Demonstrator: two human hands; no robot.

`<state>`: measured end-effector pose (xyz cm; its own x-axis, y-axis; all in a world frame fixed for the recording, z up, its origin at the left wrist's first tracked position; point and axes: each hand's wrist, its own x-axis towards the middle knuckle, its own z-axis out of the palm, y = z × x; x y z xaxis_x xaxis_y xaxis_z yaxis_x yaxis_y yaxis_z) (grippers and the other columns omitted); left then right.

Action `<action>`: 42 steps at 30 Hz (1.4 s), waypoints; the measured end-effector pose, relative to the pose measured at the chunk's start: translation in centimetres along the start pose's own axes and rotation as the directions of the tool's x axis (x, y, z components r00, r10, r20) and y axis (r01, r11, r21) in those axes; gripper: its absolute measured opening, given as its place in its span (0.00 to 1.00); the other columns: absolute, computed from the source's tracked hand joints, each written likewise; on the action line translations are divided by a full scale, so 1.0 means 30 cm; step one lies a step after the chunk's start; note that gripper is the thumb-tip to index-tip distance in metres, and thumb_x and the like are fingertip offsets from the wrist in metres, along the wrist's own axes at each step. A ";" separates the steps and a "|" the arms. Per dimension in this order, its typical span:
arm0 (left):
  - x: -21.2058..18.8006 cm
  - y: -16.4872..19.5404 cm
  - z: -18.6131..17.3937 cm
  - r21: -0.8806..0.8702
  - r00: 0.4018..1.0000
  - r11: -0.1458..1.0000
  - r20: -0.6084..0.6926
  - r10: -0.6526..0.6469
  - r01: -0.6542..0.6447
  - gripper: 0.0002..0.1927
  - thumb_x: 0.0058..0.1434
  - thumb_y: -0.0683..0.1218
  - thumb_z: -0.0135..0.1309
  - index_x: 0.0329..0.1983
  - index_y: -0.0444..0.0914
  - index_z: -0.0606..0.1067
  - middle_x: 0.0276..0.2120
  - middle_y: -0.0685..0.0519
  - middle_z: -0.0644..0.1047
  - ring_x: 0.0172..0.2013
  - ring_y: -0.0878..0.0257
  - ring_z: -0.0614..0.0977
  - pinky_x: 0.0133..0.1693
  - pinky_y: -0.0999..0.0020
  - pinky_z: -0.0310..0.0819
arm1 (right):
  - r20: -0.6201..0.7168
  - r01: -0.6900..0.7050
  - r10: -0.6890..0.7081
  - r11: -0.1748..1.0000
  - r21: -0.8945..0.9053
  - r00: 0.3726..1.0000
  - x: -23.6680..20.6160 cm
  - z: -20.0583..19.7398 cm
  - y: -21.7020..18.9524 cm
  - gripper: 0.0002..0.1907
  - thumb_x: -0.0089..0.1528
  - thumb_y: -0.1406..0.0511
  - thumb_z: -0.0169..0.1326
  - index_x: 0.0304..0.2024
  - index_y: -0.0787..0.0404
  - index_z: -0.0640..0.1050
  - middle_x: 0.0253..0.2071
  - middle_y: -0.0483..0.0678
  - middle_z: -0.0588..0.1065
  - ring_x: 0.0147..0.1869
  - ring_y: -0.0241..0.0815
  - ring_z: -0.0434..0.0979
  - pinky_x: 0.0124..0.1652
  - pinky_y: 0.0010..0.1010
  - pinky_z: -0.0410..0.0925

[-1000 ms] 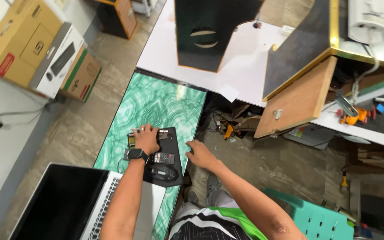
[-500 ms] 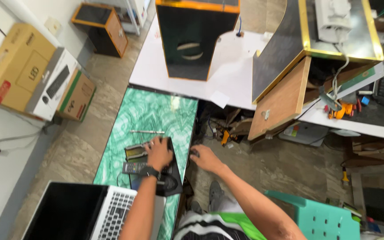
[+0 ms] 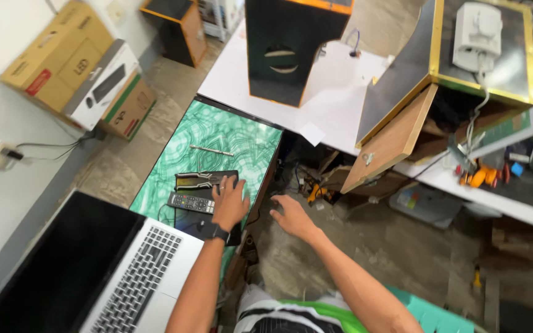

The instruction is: The person wraps green tape around a wooden box, seals an item in a plastic bag, and types on a laptop. They carry a black panel across the shop, open a wooden cabinet, handle white product boxes, retrieve packaged goods from shelves, and use a screwdriver on a small box.

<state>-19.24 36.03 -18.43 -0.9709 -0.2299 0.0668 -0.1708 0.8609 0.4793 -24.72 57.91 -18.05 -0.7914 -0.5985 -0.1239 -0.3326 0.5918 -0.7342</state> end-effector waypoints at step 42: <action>-3.252 0.837 -0.033 -0.797 -0.331 0.571 -0.603 -0.726 0.198 0.02 0.66 0.37 0.52 0.41 0.35 0.75 0.31 0.57 0.76 0.31 0.70 0.75 0.36 0.75 0.71 | 0.704 0.366 -0.710 0.648 0.668 -0.026 -2.278 1.120 -0.933 0.06 0.61 0.75 0.51 0.38 0.64 0.78 0.36 0.48 0.80 0.39 0.36 0.76 0.41 0.29 0.71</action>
<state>71.37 79.62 -12.06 0.5464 -0.8226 0.1573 -0.1562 0.0845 0.9841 55.90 64.10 -11.47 0.6180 -0.7843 0.0547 -0.1626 -0.1955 -0.9671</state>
